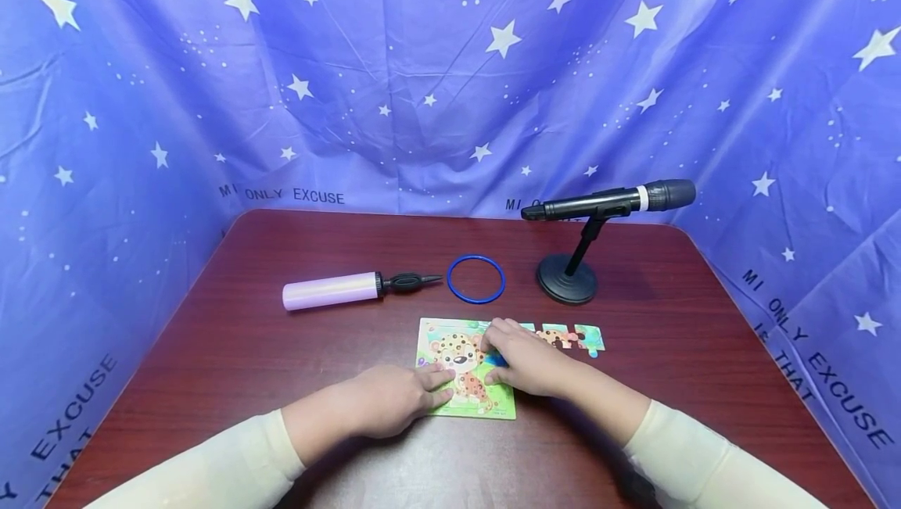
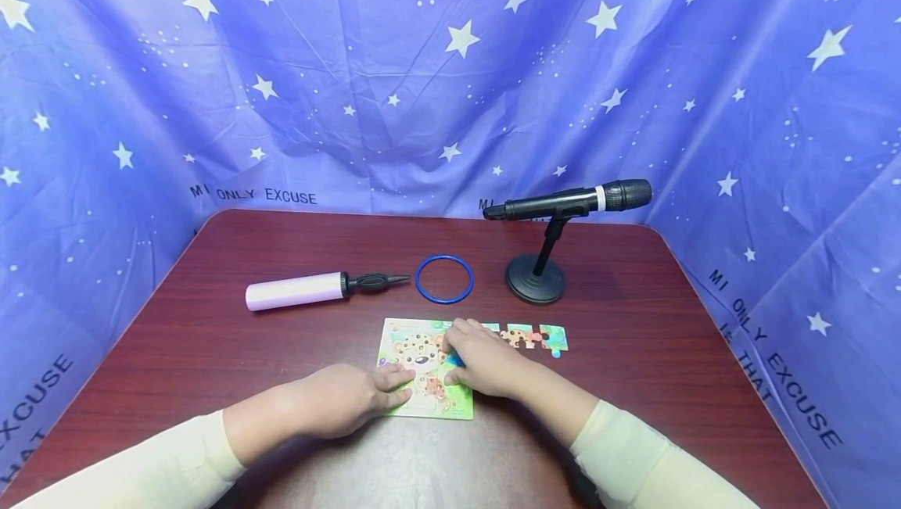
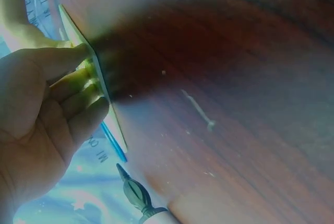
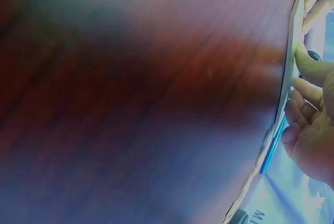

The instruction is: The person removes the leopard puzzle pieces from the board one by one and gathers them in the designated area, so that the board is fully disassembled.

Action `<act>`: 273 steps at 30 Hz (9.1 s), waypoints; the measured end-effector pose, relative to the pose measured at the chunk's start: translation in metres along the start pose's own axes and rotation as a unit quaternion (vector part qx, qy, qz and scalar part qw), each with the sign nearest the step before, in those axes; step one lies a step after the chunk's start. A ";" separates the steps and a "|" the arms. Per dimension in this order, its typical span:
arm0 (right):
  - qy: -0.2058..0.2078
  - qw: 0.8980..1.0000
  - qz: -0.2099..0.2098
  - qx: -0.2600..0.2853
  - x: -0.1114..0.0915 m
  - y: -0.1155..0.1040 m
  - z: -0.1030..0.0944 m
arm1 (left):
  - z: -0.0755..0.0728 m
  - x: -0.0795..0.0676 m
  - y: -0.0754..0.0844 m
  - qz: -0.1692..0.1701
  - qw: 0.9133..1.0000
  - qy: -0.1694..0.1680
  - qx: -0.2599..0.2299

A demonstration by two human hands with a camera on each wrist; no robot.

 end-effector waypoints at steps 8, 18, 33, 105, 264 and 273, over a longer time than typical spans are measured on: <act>0.001 1.000 0.006 -0.005 0.000 0.000 -0.002 | -0.002 0.001 0.001 -0.006 1.000 0.001 0.011; -0.012 0.991 0.017 0.134 -0.003 0.012 -0.015 | -0.002 0.001 0.001 0.002 1.000 0.002 0.015; -0.005 0.973 0.072 0.220 -0.022 0.041 -0.050 | -0.003 0.000 0.001 -0.004 1.000 -0.002 0.007; 0.014 0.988 0.137 0.065 -0.056 0.063 -0.055 | 0.000 0.000 0.001 -0.003 1.000 0.003 -0.006; 0.003 0.953 0.217 0.213 -0.079 0.078 -0.033 | -0.002 -0.001 0.003 -0.016 0.999 0.004 -0.033; 0.025 0.958 0.196 0.209 -0.059 0.051 -0.039 | -0.001 -0.002 0.003 -0.018 0.999 0.002 -0.034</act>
Point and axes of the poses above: each hand's wrist, its own x-axis towards the middle knuckle, its own z-axis out of the palm, y = z × x, the point moved 2 cm from there along x, towards the middle knuckle, and after that the axes turned 7 degrees about -z, right-handed, at the moved point
